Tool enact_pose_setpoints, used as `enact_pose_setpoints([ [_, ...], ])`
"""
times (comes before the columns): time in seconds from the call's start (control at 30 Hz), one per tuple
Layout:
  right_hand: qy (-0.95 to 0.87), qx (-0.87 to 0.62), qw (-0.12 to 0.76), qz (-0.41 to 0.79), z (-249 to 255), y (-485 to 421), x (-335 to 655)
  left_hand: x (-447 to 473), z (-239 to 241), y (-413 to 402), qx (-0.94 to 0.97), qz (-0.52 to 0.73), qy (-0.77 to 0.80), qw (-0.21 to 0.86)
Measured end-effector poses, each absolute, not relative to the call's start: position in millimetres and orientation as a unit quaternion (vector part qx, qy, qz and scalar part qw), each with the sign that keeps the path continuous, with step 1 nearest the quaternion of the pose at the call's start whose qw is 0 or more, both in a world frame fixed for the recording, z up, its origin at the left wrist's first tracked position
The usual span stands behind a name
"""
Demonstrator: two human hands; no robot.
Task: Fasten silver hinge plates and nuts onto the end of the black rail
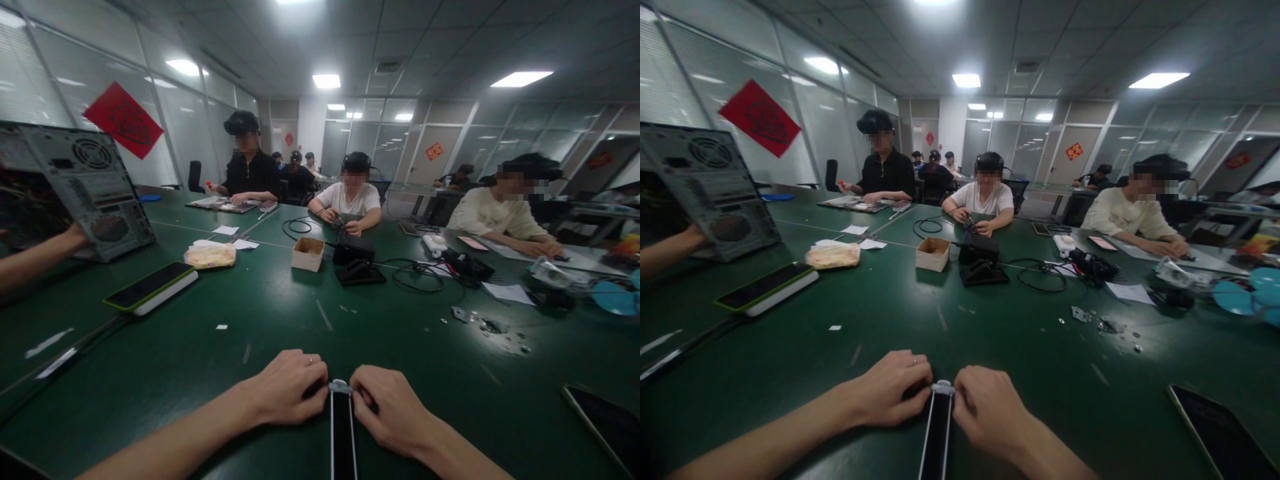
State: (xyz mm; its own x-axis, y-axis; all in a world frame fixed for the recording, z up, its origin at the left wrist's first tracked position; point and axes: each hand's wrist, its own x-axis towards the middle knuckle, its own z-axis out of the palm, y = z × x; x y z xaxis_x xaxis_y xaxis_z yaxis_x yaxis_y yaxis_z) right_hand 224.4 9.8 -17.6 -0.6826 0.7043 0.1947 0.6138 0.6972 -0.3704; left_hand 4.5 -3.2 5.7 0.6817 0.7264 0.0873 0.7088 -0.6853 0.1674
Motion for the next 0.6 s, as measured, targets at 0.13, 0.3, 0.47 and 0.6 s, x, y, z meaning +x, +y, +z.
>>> enact_pose_setpoints([
  [0.13,-0.911,-0.352,0.170,0.131,-19.8,9.1,224.7,6.6,4.2,-3.1,0.914,0.075,0.396,0.058],
  [0.3,-0.918,-0.327,0.186,0.125,-21.3,9.7,225.1,8.1,0.9,-2.3,0.912,0.065,0.400,0.055],
  [0.47,-0.924,-0.304,0.198,0.123,-19.5,9.1,225.2,7.4,-2.0,-2.3,0.913,0.072,0.398,0.049],
  [0.6,-0.925,-0.297,0.203,0.120,-19.3,8.8,224.3,8.6,-0.5,-2.3,0.914,0.071,0.396,0.045],
])
